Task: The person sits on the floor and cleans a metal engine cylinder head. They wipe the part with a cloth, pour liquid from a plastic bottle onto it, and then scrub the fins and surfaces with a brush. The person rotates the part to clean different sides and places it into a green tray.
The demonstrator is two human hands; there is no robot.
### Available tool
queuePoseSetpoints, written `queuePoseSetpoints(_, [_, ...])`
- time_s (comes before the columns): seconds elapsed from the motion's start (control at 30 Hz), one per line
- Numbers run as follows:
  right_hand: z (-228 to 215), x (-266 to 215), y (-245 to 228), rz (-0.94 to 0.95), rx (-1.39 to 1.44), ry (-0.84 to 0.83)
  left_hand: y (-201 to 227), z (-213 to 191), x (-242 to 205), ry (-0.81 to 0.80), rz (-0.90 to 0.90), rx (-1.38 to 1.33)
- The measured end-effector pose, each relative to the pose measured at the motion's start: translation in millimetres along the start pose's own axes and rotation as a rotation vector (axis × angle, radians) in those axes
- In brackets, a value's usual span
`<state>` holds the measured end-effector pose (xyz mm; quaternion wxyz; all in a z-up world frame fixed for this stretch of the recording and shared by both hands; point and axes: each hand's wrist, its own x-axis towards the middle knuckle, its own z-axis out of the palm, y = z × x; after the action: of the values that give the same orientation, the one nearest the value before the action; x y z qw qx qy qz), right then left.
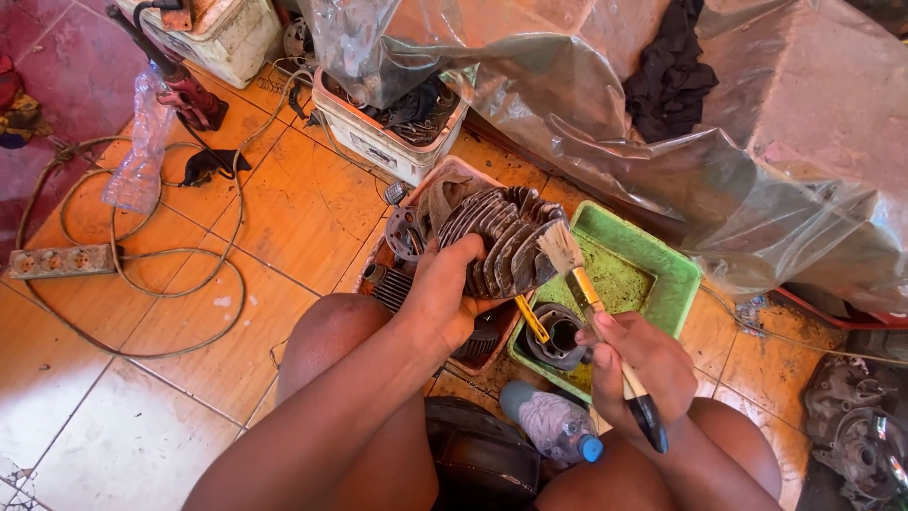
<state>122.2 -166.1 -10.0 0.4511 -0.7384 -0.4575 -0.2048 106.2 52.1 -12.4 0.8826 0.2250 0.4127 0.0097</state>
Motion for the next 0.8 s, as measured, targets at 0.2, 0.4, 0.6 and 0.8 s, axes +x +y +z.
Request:
queuePoseSetpoints(0.2, [30,-5,-16,-0.266,0.121,-0.297,-7,-4,8,0.059,0.022,0.071])
queuePoseSetpoints(0.4, [26,-20,-1,-0.124,-0.009,-0.1,-9,-3,6,0.004,0.021,0.069])
queuePoseSetpoints(0.6, [36,-18,0,-0.104,0.214,-0.264,-7,1,2,0.103,-0.019,0.094])
queuePoseSetpoints(0.8, [23,-28,9,-0.055,0.099,-0.048,-6,0,1,0.025,0.002,0.117])
